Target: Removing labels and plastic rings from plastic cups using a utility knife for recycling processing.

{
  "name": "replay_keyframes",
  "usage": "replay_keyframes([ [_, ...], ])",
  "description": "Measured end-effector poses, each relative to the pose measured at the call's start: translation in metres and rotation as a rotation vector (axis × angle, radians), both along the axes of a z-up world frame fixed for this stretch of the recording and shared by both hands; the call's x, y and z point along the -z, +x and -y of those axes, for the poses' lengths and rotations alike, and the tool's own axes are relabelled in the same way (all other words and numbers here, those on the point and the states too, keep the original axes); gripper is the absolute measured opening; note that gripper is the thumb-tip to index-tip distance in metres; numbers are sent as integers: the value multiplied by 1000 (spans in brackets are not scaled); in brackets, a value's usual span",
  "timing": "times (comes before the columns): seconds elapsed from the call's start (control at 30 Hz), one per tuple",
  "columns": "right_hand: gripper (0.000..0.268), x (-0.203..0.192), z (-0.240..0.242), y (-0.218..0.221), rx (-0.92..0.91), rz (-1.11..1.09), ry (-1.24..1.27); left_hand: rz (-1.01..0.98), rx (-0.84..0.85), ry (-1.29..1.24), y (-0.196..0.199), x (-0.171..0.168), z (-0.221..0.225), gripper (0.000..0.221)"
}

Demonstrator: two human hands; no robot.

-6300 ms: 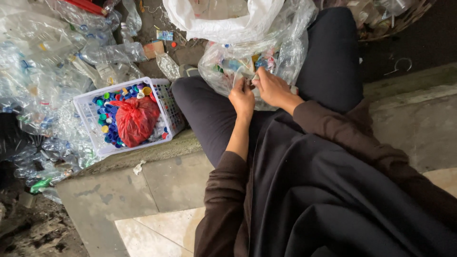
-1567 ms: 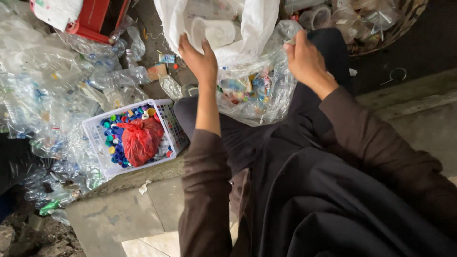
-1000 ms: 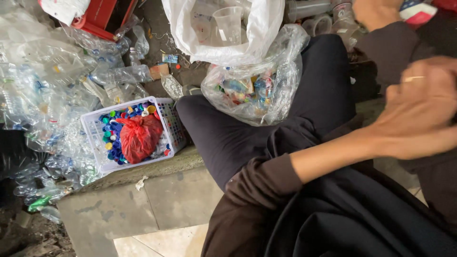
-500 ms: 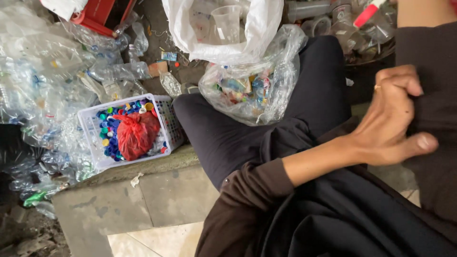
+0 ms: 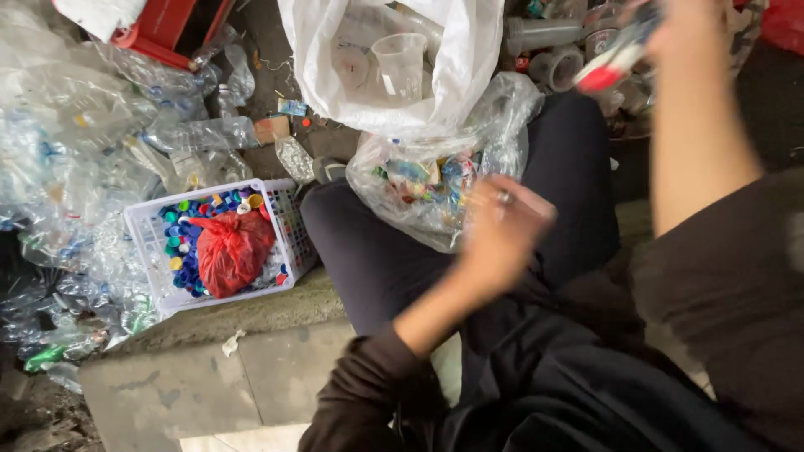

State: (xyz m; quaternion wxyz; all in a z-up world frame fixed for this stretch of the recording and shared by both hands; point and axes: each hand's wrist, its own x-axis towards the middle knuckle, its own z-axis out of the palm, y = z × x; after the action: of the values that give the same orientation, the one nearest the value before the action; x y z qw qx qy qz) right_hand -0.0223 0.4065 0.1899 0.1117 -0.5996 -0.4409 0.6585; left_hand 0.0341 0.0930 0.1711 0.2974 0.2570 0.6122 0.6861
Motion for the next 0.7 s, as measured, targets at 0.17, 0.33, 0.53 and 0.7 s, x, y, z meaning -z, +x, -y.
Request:
replay_keyframes([
  [0.17,9,224,53,-74,-245,-330,58,24,-674,-357,-195,153,22,30],
  [0.33,63,239,149,-156,-519,-142,374,732,-846,-305,-329,285,-2,33],
  [0.53,39,222,136,-195,-990,116,579,958,-759,-633,-365,479,-4,45],
  [0.7,8,173,109,-198,-1274,257,905,993,-764,-876,-339,397,-15,79],
])
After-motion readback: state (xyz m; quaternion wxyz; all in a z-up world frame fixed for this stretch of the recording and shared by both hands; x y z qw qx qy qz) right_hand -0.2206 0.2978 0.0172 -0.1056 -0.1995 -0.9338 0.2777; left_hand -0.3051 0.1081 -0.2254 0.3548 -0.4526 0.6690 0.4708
